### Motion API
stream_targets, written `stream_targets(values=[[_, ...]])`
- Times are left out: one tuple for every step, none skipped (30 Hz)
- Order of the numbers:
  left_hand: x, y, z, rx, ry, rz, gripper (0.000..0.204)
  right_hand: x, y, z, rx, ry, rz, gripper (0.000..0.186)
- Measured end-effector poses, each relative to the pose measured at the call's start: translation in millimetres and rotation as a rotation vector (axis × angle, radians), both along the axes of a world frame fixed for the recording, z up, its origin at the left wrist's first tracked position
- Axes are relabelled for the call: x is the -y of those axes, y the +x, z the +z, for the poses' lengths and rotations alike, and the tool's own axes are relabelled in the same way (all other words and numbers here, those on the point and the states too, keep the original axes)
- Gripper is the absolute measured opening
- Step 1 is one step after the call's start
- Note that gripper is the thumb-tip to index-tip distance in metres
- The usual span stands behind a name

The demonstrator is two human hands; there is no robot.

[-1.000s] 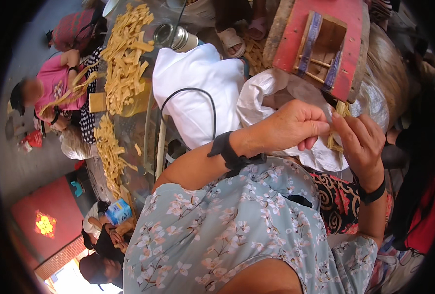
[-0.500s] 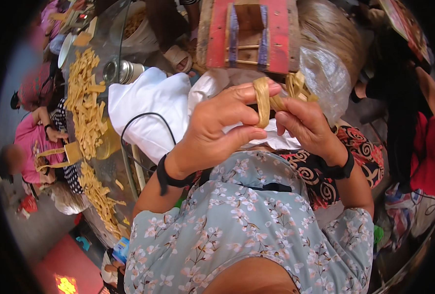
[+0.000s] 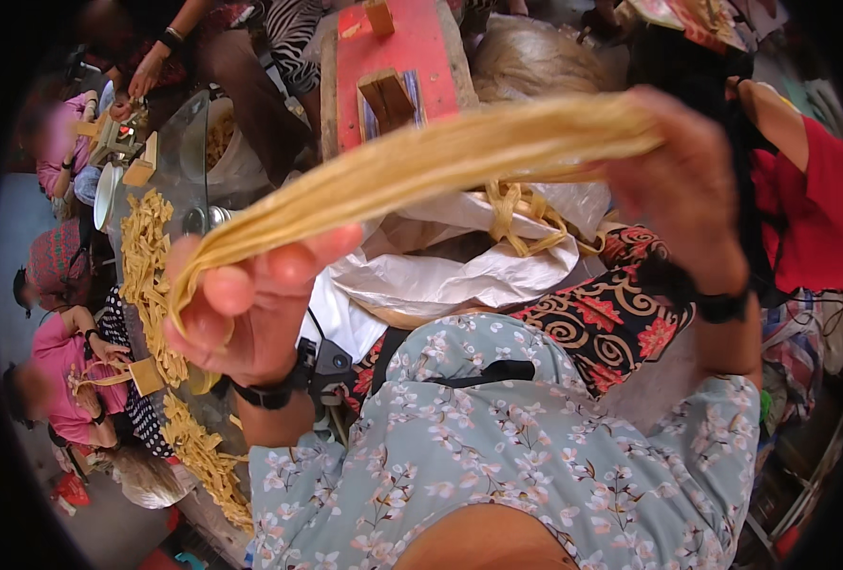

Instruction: The person repeatedly picks up thin strips of dough, twists them around their fingers, and forms them into small ring shapes. The finished pieces are placed into a white cloth bag. The process is repeated continuously with new strips from a nearby pile.

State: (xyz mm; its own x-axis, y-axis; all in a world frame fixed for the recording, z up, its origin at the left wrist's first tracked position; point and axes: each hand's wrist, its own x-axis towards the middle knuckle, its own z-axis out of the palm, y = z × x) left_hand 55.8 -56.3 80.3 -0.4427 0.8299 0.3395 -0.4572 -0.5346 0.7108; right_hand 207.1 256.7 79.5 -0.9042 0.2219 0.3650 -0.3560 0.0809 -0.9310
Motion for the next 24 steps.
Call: stream_targets(values=[[-5.7,-0.6,5.5,-0.003,0.012,0.017,0.02,-1.4,5.0,16.8,-0.016,-0.013,-0.061,0.016],[-10.7,-1.0,11.6,-0.079,0.01,-0.022,0.02,-6.3,9.2,30.1,-0.009,0.039,-0.129,0.016],[-26.9,-2.4,13.1,-0.127,0.08,-0.101,0.019,-15.8,22.4,50.2,0.01,0.123,-0.246,0.017],[-47.0,-5.0,10.2,-0.182,0.154,-0.177,0.019,-26.3,37.8,71.4,0.027,0.206,-0.363,0.018],[-54.7,2.7,9.8,-0.269,0.165,-0.187,0.019,-42.4,46.0,73.2,0.016,0.225,-0.41,0.019],[-57.1,6.5,19.1,-0.31,0.156,-0.246,0.018,-55.7,58.9,88.7,0.02,0.272,-0.483,0.02],[-56.5,8.9,14.5,-0.3,0.186,-0.247,0.018,-64.4,64.7,100.1,0.011,0.378,-0.537,0.021],[-57.6,13.4,17.7,-0.297,0.198,-0.247,0.018,-75.3,64.1,102.7,0.014,0.519,-0.56,0.023],[-61.9,16.9,16.8,-0.287,0.213,-0.257,0.019,-85.1,58.1,96.3,0.032,0.7,-0.57,0.025],[-59.2,21.9,12.6,-0.224,0.223,-0.221,0.023,-89.6,47.7,85.1,0.063,0.947,-0.529,0.028],[-52.0,24.3,7.6,-0.183,0.208,-0.183,0.022,-89.3,30.7,63.7,0.082,1.196,-0.433,0.031],[-44.2,24.6,3.9,-0.156,0.144,-0.132,0.021,-77.9,18.0,37.6,0.076,1.383,-0.308,0.034],[-39.7,24.1,-3.9,-0.125,0.071,-0.1,0.02,-60.6,13.4,10.5,0.127,1.413,-0.169,0.038],[-35.7,27.8,-11.4,-0.087,-0.001,-0.079,0.019,-37.8,13.1,-20.1,0.157,1.393,-0.095,0.056],[-34.0,33.9,-19.3,-0.004,-0.096,-0.055,0.018,-12.2,13.1,-34.8,0.316,1.157,0.03,0.066],[-32.8,34.9,-29.6,0.041,-0.125,-0.107,0.02,11.2,7.8,-53.7,0.325,0.863,0.121,0.07],[-32.2,37.3,-35.6,0.056,-0.229,-0.066,0.025,29.1,-2.3,-74.8,0.093,0.771,0.128,0.07],[-30.8,37.6,-42.5,0.024,-0.273,-0.03,0.025,48.7,-11.7,-81.4,-0.072,0.661,0.157,0.068],[-33.3,37.7,-45.2,-0.009,-0.319,-0.014,0.025,64.1,-15.2,-80.4,-0.005,0.406,0.206,0.057],[-32.5,36.8,-43.7,-0.025,-0.302,0.004,0.024,67.6,-15.7,-89.7,0.024,0.363,0.216,0.044],[-31.5,35.1,-42.1,-0.04,-0.285,0.021,0.022,71.1,-16.8,-96.9,0.053,0.32,0.227,0.033],[-30.7,32.6,-40.6,-0.055,-0.267,0.035,0.021,69.7,-12.7,-98.6,0.158,0.182,0.297,0.026],[-27.9,27.5,-40.0,-0.121,-0.269,0.069,0.02,66.3,-7.6,-94.8,0.265,0.044,0.371,0.02],[-23.6,22.2,-40.3,-0.184,-0.269,0.106,0.019,63.6,-3.8,-90.2,0.373,-0.092,0.448,0.016]])
